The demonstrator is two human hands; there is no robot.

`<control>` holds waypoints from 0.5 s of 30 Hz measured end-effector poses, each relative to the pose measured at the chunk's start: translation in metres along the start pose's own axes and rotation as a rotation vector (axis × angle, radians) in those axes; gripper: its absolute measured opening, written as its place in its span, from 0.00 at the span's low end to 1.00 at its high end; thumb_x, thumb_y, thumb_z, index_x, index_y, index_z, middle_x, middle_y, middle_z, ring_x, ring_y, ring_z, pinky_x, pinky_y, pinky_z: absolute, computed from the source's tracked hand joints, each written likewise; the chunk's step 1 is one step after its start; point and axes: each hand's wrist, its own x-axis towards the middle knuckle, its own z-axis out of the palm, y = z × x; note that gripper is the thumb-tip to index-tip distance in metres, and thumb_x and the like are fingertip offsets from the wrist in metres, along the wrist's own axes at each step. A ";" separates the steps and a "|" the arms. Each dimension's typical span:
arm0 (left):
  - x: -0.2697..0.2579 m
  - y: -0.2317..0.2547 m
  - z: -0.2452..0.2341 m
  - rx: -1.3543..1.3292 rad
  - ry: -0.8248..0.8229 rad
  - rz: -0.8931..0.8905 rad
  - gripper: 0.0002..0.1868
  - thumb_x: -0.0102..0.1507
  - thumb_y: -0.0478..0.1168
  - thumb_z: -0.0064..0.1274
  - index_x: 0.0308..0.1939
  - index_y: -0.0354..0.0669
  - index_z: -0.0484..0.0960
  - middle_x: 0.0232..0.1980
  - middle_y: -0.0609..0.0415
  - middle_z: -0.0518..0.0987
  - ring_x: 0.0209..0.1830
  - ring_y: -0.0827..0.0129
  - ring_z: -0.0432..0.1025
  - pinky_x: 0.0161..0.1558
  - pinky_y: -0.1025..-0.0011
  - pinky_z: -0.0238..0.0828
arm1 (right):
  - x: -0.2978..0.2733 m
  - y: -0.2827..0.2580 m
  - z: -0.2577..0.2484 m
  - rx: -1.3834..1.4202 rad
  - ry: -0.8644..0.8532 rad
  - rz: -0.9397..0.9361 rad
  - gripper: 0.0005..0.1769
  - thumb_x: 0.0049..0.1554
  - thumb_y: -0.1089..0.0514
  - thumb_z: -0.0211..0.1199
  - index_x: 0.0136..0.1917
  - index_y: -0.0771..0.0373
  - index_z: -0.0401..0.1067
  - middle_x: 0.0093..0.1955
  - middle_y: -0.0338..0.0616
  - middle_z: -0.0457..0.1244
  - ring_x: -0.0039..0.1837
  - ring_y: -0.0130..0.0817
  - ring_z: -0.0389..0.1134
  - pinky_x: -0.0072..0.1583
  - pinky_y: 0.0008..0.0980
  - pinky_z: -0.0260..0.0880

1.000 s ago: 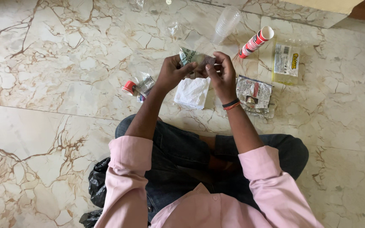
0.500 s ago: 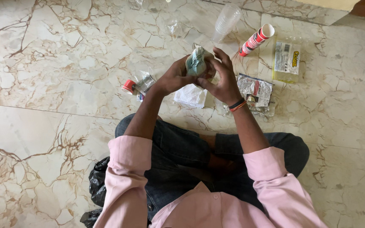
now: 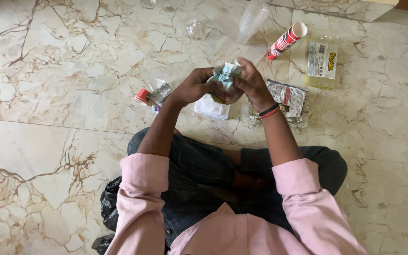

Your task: The person sits on the floor and sorts recyclable materials, including paper cups, plastic cups, and newspaper, into separate piles. They handle each item individually, stacking cups and folding newspaper sections.

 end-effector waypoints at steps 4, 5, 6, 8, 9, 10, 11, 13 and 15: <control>0.006 0.006 -0.001 0.009 0.125 -0.019 0.13 0.66 0.30 0.51 0.55 0.36 0.78 0.43 0.61 0.83 0.42 0.80 0.76 0.48 0.78 0.77 | -0.008 0.003 -0.014 0.298 0.061 -0.002 0.23 0.63 0.60 0.77 0.63 0.72 0.69 0.57 0.45 0.67 0.59 0.32 0.67 0.63 0.35 0.66; 0.005 0.006 -0.002 0.052 0.172 -0.007 0.10 0.67 0.31 0.53 0.52 0.35 0.78 0.41 0.60 0.82 0.39 0.80 0.74 0.44 0.78 0.74 | -0.011 0.003 -0.013 0.354 0.072 -0.009 0.24 0.60 0.61 0.75 0.64 0.70 0.69 0.58 0.45 0.68 0.60 0.33 0.68 0.65 0.36 0.68; 0.004 0.006 -0.004 0.094 0.219 0.003 0.07 0.68 0.32 0.56 0.49 0.34 0.78 0.39 0.59 0.81 0.36 0.80 0.73 0.40 0.77 0.72 | -0.015 0.002 -0.012 0.408 0.084 -0.017 0.25 0.57 0.62 0.74 0.64 0.68 0.70 0.59 0.45 0.68 0.62 0.34 0.69 0.67 0.38 0.69; 0.006 0.006 -0.005 0.142 0.254 0.008 0.05 0.68 0.33 0.57 0.45 0.34 0.78 0.36 0.58 0.80 0.33 0.80 0.71 0.36 0.78 0.70 | -0.019 -0.002 -0.009 0.490 0.089 -0.025 0.26 0.53 0.64 0.71 0.65 0.66 0.71 0.60 0.44 0.68 0.63 0.36 0.70 0.68 0.40 0.71; 0.006 0.005 -0.005 0.145 0.247 0.002 0.05 0.68 0.33 0.57 0.44 0.35 0.78 0.36 0.59 0.80 0.32 0.81 0.71 0.35 0.78 0.70 | -0.020 -0.005 -0.006 0.515 0.079 -0.022 0.26 0.53 0.65 0.70 0.65 0.66 0.70 0.61 0.44 0.68 0.64 0.36 0.70 0.69 0.40 0.71; 0.007 0.004 -0.004 0.148 0.239 -0.004 0.04 0.68 0.34 0.56 0.43 0.36 0.77 0.35 0.59 0.79 0.32 0.81 0.72 0.35 0.78 0.70 | -0.020 -0.006 -0.003 0.541 0.068 -0.019 0.27 0.53 0.66 0.69 0.65 0.66 0.70 0.61 0.43 0.68 0.64 0.36 0.71 0.69 0.40 0.71; 0.008 0.002 -0.003 0.132 0.227 0.030 0.05 0.69 0.34 0.56 0.43 0.36 0.77 0.36 0.59 0.79 0.33 0.81 0.71 0.36 0.78 0.70 | -0.019 -0.008 0.000 0.560 0.062 -0.027 0.28 0.52 0.66 0.69 0.65 0.66 0.70 0.61 0.44 0.69 0.64 0.37 0.71 0.69 0.40 0.71; 0.008 -0.002 -0.001 0.100 0.204 0.093 0.06 0.71 0.34 0.56 0.44 0.35 0.75 0.37 0.59 0.78 0.34 0.81 0.71 0.38 0.78 0.70 | -0.017 -0.010 0.007 0.600 0.049 -0.041 0.29 0.50 0.66 0.68 0.66 0.67 0.71 0.60 0.46 0.69 0.64 0.39 0.70 0.68 0.40 0.71; 0.007 -0.005 -0.002 0.062 0.247 0.081 0.06 0.72 0.34 0.54 0.45 0.35 0.74 0.37 0.59 0.78 0.35 0.81 0.71 0.37 0.78 0.69 | -0.015 -0.012 0.015 0.656 -0.017 -0.079 0.18 0.58 0.69 0.69 0.58 0.65 0.67 0.59 0.47 0.68 0.64 0.40 0.69 0.68 0.41 0.70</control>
